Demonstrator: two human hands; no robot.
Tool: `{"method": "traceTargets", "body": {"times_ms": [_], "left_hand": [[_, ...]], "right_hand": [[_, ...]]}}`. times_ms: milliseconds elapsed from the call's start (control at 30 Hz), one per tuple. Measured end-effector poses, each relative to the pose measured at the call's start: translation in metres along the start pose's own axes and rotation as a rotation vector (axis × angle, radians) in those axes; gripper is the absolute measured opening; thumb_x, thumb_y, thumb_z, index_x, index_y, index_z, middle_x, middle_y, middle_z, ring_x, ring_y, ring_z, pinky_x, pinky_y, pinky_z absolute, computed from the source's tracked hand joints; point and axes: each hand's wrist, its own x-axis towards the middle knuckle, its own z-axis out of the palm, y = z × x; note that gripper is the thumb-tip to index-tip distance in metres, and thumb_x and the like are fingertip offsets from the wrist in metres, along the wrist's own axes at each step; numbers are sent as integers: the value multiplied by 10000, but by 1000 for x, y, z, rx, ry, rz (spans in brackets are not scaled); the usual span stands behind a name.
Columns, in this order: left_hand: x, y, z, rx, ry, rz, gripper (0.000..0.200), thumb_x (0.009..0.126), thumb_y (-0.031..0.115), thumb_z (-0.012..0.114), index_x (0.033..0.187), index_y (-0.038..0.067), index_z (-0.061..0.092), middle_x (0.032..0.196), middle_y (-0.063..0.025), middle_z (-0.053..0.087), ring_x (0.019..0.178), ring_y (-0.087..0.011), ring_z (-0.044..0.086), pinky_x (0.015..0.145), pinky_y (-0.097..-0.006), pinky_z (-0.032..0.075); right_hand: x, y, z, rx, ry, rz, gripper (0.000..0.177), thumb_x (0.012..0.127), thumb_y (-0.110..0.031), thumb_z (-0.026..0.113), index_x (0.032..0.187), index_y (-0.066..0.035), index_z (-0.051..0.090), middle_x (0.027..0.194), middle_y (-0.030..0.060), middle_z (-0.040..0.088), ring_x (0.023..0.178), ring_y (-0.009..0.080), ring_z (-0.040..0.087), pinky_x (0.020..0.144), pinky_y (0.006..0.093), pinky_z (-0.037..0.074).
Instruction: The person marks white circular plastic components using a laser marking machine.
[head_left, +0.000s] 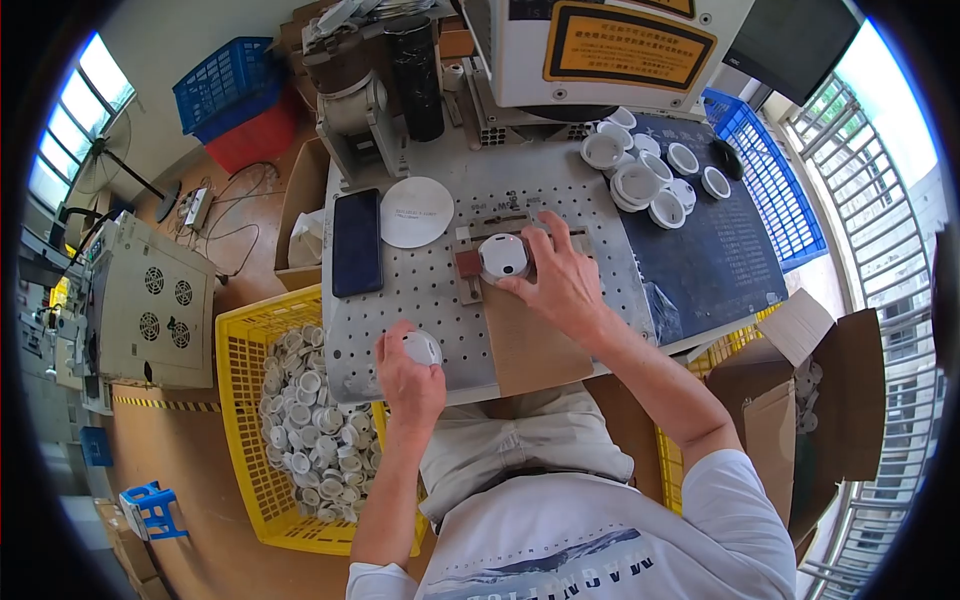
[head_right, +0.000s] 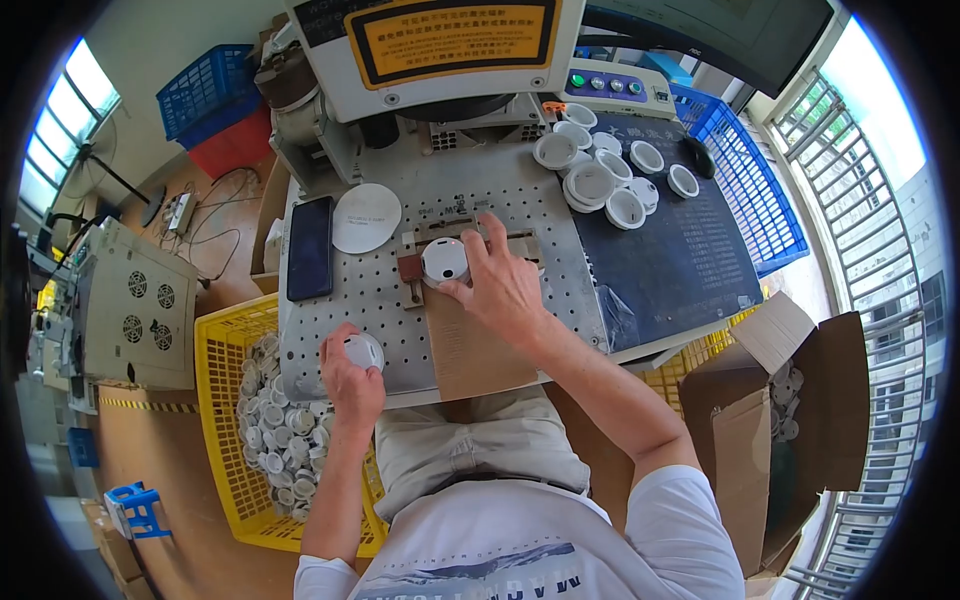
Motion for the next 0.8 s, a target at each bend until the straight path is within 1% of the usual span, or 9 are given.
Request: {"method": "traceTargets", "body": {"times_ms": [167,233,333,400,433,500,600,733,800], "left_hand": [[3,4,-2,-2,3,9,205,544,-74,646,746,-74,611,1159,-195,554,1033,-407,528,885,-489,439],[4,7,-2,-27,40,-7,329,544,-137,566,871,-109,588,1106,-179,575,1013,-418,541,912,-464,436],[4,8,-4,-25,20,-1,341,549,-140,548,886,-102,587,1095,-184,578,1010,-417,540,916,-469,432],[5,8,-4,-4,11,0,366,554,-140,534,914,-96,586,1089,-188,581,1013,-416,542,912,-476,434],[5,9,-3,-20,33,3,373,555,-140,528,920,-89,585,1088,-188,582,1013,-414,542,907,-474,438],[3,6,-4,-16,57,3,380,557,-140,521,927,-83,584,1087,-187,582,1013,-411,542,903,-472,441],[0,-1,-11,-130,55,-58,398,561,-113,533,954,-74,581,1081,-191,584,983,-411,561,902,-466,456],[-25,-37,-72,-152,257,-366,428,616,-93,400,1004,-73,581,1037,-198,629,1029,-395,588,972,-457,443],[-56,-100,-105,-5,294,-491,423,651,-105,384,1026,-90,577,1057,-211,619,1062,-388,583,994,-439,430]], "right_hand": [[-10,12,5,46,98,-2,596,787,-357,787,1203,-25,520,1386,185,443,826,342,686,678,437,558],[-14,26,4,255,116,-65,506,817,-315,760,1174,-30,543,1313,158,522,854,351,680,699,431,553],[-6,58,-16,155,203,37,396,843,-255,725,1137,-39,573,1228,147,583,860,371,670,717,429,548],[12,90,-37,35,400,105,333,853,-221,702,1118,-50,595,1200,164,599,866,389,662,727,436,544],[19,105,-50,-54,439,94,351,848,-219,700,1136,-51,590,1250,170,577,873,387,667,737,447,541],[30,130,-68,-246,291,229,454,818,-256,730,1208,-78,583,1357,228,492,897,408,675,771,475,540],[31,157,-70,-312,89,235,344,818,-257,734,1123,-109,678,1409,246,462,942,414,676,810,471,543],[24,175,-66,-234,86,172,236,841,-236,715,1037,-104,717,1399,253,475,946,407,675,823,466,539],[19,172,-70,-173,146,103,198,861,-208,695,1028,-105,720,1387,254,486,944,394,676,829,467,533]]}}
